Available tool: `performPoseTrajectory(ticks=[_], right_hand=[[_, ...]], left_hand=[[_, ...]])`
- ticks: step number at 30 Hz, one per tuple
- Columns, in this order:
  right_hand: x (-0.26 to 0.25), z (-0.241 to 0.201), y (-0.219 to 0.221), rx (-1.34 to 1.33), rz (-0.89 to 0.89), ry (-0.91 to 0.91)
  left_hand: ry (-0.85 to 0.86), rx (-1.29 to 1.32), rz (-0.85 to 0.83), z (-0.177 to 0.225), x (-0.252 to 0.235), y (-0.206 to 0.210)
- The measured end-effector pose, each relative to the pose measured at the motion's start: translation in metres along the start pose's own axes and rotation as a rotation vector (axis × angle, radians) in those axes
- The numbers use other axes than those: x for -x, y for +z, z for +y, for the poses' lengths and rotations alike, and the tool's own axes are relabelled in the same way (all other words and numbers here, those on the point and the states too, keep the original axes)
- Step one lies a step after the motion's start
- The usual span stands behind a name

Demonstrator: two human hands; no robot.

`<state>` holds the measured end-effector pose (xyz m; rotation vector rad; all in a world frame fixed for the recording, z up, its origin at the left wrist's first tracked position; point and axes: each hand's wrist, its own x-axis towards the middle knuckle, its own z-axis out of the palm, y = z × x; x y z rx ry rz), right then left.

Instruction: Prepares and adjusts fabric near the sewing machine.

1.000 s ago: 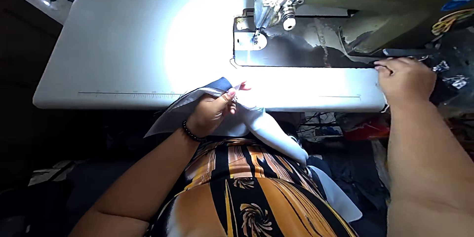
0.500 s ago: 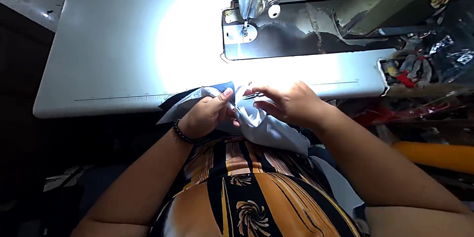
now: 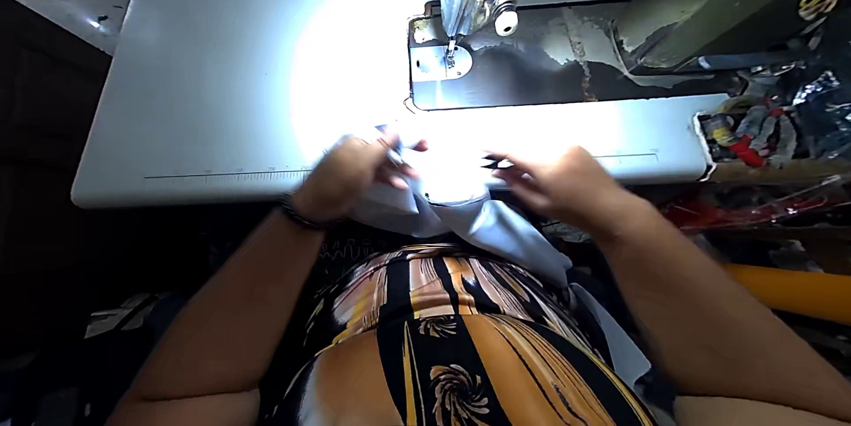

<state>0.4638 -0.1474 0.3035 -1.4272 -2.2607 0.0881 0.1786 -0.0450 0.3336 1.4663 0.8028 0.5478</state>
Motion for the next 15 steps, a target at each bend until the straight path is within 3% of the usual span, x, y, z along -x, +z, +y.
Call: performPoseTrajectory(ticks=[2, 4, 5, 7, 9, 11, 12, 13, 15], right_hand=[[0.017, 0.033, -0.015, 0.079, 0.002, 0.246], [0.030, 0.064, -0.023, 0.156, 0.031, 0.455], [0.034, 0.078, -0.024, 0.209, 0.060, 0.538], [0.040, 0.096, -0.025, 0.314, 0.123, 0.694], [0.044, 0.097, -0.027, 0.352, 0.189, 0.732], [0.048, 0.073, -0.028, 0.281, 0.200, 0.556], [0.051, 0.054, -0.025, 0.194, 0.138, 0.434], [0.055, 0.035, -0.019, 0.094, 0.004, 0.352], [0.062, 0.005, -0.001, -0.080, -0.502, 0.425]], left_hand=[[0.210, -0.455, 0.353, 0.039, -0.004, -0.031], [0.351, -0.968, 0.521, 0.074, -0.005, -0.044], [0.368, -1.160, 0.491, 0.082, -0.007, -0.038], [0.377, -1.407, 0.245, 0.066, -0.017, -0.013], [0.260, -1.382, -0.017, 0.011, -0.025, -0.001], [0.157, -1.060, -0.073, -0.043, -0.020, -0.014], [0.108, -0.922, -0.062, -0.046, -0.011, -0.021], [0.105, -0.906, -0.063, -0.043, -0.001, -0.026], [0.129, -1.084, -0.102, -0.039, 0.014, -0.036]])
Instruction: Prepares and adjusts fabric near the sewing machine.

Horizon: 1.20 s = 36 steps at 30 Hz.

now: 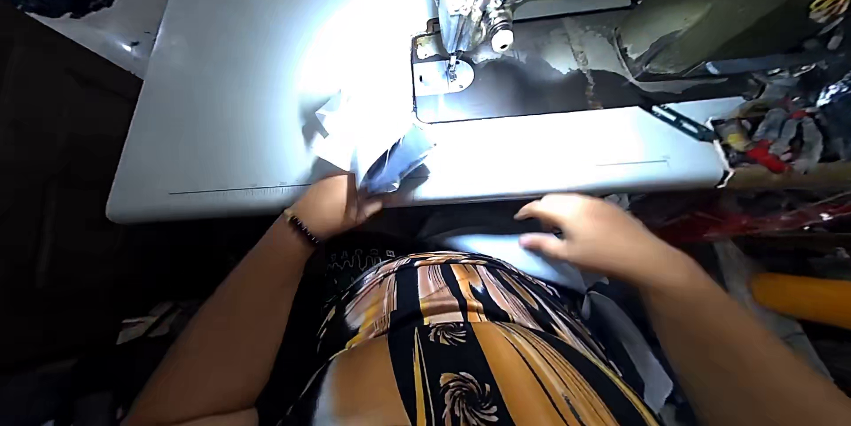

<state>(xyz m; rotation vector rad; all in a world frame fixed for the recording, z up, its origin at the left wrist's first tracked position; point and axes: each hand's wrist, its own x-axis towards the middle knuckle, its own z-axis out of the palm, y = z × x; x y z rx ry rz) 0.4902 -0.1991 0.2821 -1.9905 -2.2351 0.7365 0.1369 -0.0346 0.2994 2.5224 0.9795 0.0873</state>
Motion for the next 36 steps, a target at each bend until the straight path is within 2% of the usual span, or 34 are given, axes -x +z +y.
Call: performPoseTrajectory(ticks=[1, 2, 3, 5, 7, 9, 11, 13, 14, 17, 18, 19, 21, 23, 25, 27, 30, 32, 34, 36], right_hand=[[-0.004, -0.004, 0.013, -0.008, -0.247, 0.100], [-0.010, -0.001, 0.030, -0.011, -0.391, 0.182], [-0.016, 0.006, 0.047, -0.036, -0.449, 0.232], [-0.027, 0.015, 0.067, -0.131, -0.377, 0.206], [-0.043, 0.002, 0.077, -0.213, -0.304, 0.122], [-0.060, -0.020, 0.086, -0.223, -0.371, -0.013], [-0.073, -0.048, 0.074, -0.109, -0.434, -0.181], [-0.077, -0.079, 0.042, -0.155, -0.304, -0.374], [-0.076, -0.094, 0.023, -0.247, -0.169, -0.470], [-0.083, -0.128, -0.016, -0.342, 0.434, -0.683], [-0.089, -0.134, -0.027, -0.322, 0.537, -0.705], [-0.098, -0.137, -0.036, -0.296, 0.569, -0.713], [-0.120, -0.133, -0.041, -0.222, 0.457, -0.680], [-0.142, -0.122, -0.021, -0.218, 0.400, -0.646], [-0.138, -0.116, 0.002, -0.319, 0.424, -0.539], [-0.121, -0.104, 0.016, -0.395, 0.532, -0.465], [-0.090, -0.083, 0.022, -0.431, 0.793, -0.429], [-0.067, -0.079, 0.004, -0.264, 0.910, -0.427], [-0.047, -0.090, -0.021, -0.071, 0.944, -0.445], [-0.034, -0.106, -0.044, 0.035, 0.922, -0.504]], left_hand=[[-0.023, -0.023, -0.010, -0.001, 0.006, -0.001], [-0.068, -0.006, -0.016, -0.002, 0.012, -0.001], [-0.126, 0.039, -0.001, -0.002, 0.018, -0.001], [-0.187, 0.139, 0.089, -0.005, 0.025, 0.001], [-0.152, 0.205, 0.257, -0.011, 0.029, 0.009], [-0.100, 0.200, 0.389, -0.012, 0.031, 0.010], [-0.068, 0.126, 0.509, -0.014, 0.029, 0.011], [0.005, 0.015, 0.617, -0.017, 0.029, 0.012], [0.040, -0.022, 0.659, -0.017, 0.030, 0.012], [0.186, 0.066, 0.691, -0.010, 0.033, 0.019], [0.244, 0.129, 0.679, -0.005, 0.032, 0.023], [0.294, 0.197, 0.663, 0.000, 0.030, 0.028], [0.326, 0.345, 0.659, 0.015, 0.024, 0.039], [0.263, 0.516, 0.671, 0.029, 0.022, 0.048], [0.140, 0.574, 0.667, 0.039, 0.025, 0.046], [0.084, 0.540, 0.604, 0.040, 0.030, 0.031], [0.165, 0.360, 0.521, 0.035, 0.039, -0.003], [0.197, 0.191, 0.470, 0.042, 0.041, -0.024], [0.230, 0.061, 0.441, 0.062, 0.033, -0.034], [0.268, 0.039, 0.421, 0.088, 0.021, -0.035]])
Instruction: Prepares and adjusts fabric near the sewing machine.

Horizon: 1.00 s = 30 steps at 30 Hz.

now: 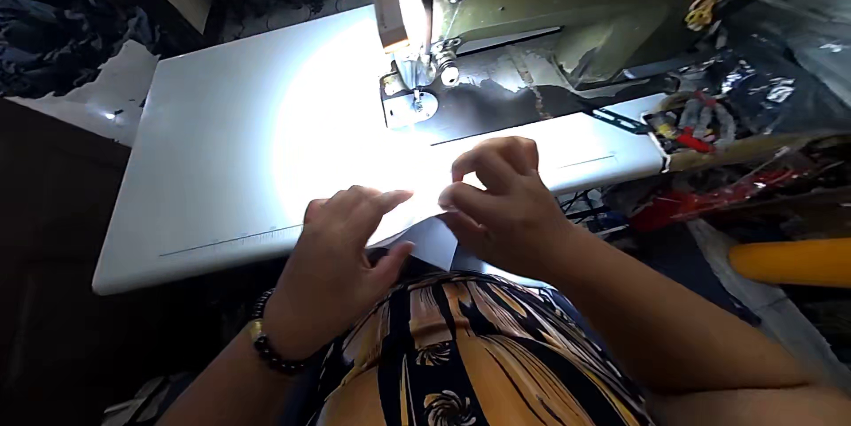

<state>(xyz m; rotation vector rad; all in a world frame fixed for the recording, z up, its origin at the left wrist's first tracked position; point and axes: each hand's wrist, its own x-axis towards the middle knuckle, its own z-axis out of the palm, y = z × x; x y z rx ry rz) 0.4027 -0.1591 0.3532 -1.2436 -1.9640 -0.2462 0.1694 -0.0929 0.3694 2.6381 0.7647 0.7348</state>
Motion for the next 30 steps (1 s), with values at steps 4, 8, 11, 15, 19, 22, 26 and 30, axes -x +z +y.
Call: performPoseTrajectory(ticks=[4, 8, 11, 15, 19, 22, 26, 30], right_hand=[[-0.019, -0.003, -0.016, -0.077, -0.111, -0.045], [0.007, 0.031, -0.004, -0.182, -0.256, 0.234], [0.031, 0.045, 0.019, -0.220, -0.220, 0.407], [0.046, 0.045, 0.039, -0.298, -0.200, 0.479], [0.050, 0.043, 0.040, -0.135, -0.190, 0.512], [0.052, 0.045, 0.038, -0.031, -0.101, 0.570], [0.050, 0.057, 0.018, -0.254, -0.053, 0.874], [0.056, 0.077, -0.008, -0.940, 0.152, 1.319]], left_hand=[[0.109, 0.032, 0.113, 0.018, -0.027, 0.010], [0.150, 0.156, 0.139, 0.011, -0.033, -0.005], [0.173, 0.196, 0.175, 0.005, -0.030, -0.010], [0.206, 0.223, 0.193, 0.004, -0.026, -0.009], [0.217, 0.257, 0.184, 0.011, -0.025, -0.008], [0.249, 0.263, 0.194, 0.015, -0.028, -0.007], [0.288, 0.264, 0.211, 0.017, -0.030, 0.001], [0.217, 0.235, 0.234, -0.005, -0.023, -0.002]])
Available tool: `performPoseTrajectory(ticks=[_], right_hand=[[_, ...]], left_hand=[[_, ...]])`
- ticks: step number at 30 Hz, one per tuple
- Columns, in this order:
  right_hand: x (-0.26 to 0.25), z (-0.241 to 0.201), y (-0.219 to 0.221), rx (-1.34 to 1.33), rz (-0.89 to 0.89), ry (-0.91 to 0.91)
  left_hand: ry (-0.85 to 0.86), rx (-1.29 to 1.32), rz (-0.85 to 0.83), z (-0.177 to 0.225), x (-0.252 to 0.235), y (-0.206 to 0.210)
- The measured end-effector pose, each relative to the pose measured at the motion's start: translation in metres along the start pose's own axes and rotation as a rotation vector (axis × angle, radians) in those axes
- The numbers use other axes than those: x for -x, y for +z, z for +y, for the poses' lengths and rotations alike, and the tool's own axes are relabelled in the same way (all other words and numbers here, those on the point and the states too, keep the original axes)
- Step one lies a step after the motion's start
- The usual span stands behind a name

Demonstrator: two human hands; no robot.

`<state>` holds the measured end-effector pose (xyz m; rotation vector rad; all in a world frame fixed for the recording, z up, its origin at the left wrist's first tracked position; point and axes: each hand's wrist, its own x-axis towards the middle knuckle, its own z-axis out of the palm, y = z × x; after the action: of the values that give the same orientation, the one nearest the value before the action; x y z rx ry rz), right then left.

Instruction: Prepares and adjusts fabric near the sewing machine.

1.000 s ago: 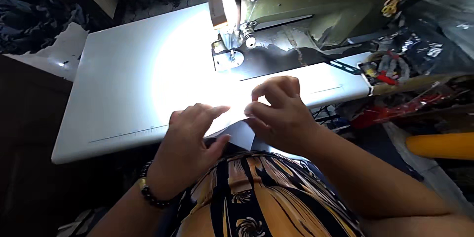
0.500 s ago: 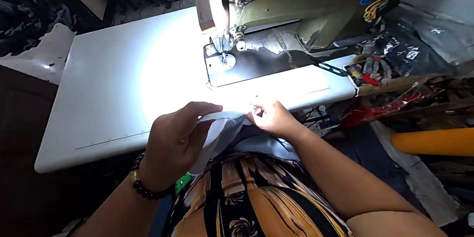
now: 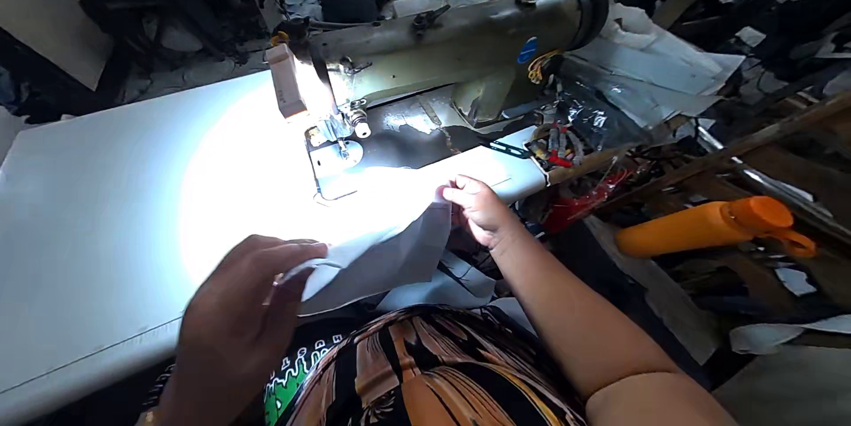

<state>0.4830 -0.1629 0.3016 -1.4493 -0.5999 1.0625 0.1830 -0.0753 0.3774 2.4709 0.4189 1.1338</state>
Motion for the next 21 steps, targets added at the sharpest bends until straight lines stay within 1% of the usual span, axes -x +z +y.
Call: performPoseTrajectory(ticks=[1, 2, 3, 4, 6, 7, 8, 9, 10, 11, 13, 14, 15, 16, 17, 19, 21], right_hand=[[0.002, -0.001, -0.008, -0.149, -0.027, 0.100], [0.004, 0.000, -0.016, -0.223, -0.055, 0.166], [0.007, 0.001, -0.021, -0.218, -0.071, 0.204], [0.011, 0.001, -0.024, -0.161, -0.084, 0.221], [0.015, -0.002, -0.025, -0.017, -0.123, 0.243], [0.015, -0.006, -0.023, 0.021, -0.133, 0.250], [0.013, -0.012, -0.020, 0.036, -0.136, 0.233], [0.010, -0.020, -0.016, 0.018, -0.149, 0.183], [0.008, -0.030, -0.012, -0.024, -0.156, 0.092], [0.007, -0.042, -0.008, -0.064, -0.165, -0.042], [0.009, -0.063, -0.002, -0.045, -0.184, -0.372], [0.011, -0.071, 0.001, -0.037, -0.178, -0.500], [0.011, -0.075, 0.003, -0.025, -0.171, -0.587], [0.008, -0.073, 0.006, 0.009, -0.153, -0.622], [0.003, -0.064, 0.007, 0.078, -0.119, -0.605], [-0.014, -0.032, 0.009, 0.286, -0.054, -0.491], [-0.025, -0.001, 0.011, 0.495, -0.026, -0.370]], left_hand=[[-0.041, -0.014, -0.002, -0.008, 0.004, -0.005], [-0.092, -0.026, -0.001, -0.015, 0.008, -0.011], [-0.155, -0.029, -0.002, -0.022, 0.012, -0.016], [-0.237, -0.020, -0.011, -0.027, 0.016, -0.019], [-0.459, 0.044, -0.041, -0.033, 0.017, -0.023], [-0.575, 0.096, -0.044, -0.036, 0.014, -0.021], [-0.649, 0.171, -0.033, -0.041, 0.009, -0.019], [-0.652, 0.268, 0.004, -0.047, 0.005, -0.018], [-0.572, 0.357, 0.059, -0.054, 0.000, -0.018], [-0.430, 0.415, 0.094, -0.061, -0.006, -0.021], [-0.112, 0.442, 0.121, -0.069, -0.017, -0.034], [-0.007, 0.429, 0.121, -0.072, -0.019, -0.040], [0.045, 0.403, 0.108, -0.075, -0.015, -0.044], [0.049, 0.355, 0.072, -0.081, -0.007, -0.045], [0.017, 0.302, 0.028, -0.087, 0.006, -0.041], [-0.136, 0.155, -0.020, -0.103, 0.045, -0.024], [-0.300, -0.096, 0.022, -0.110, 0.088, -0.001]])
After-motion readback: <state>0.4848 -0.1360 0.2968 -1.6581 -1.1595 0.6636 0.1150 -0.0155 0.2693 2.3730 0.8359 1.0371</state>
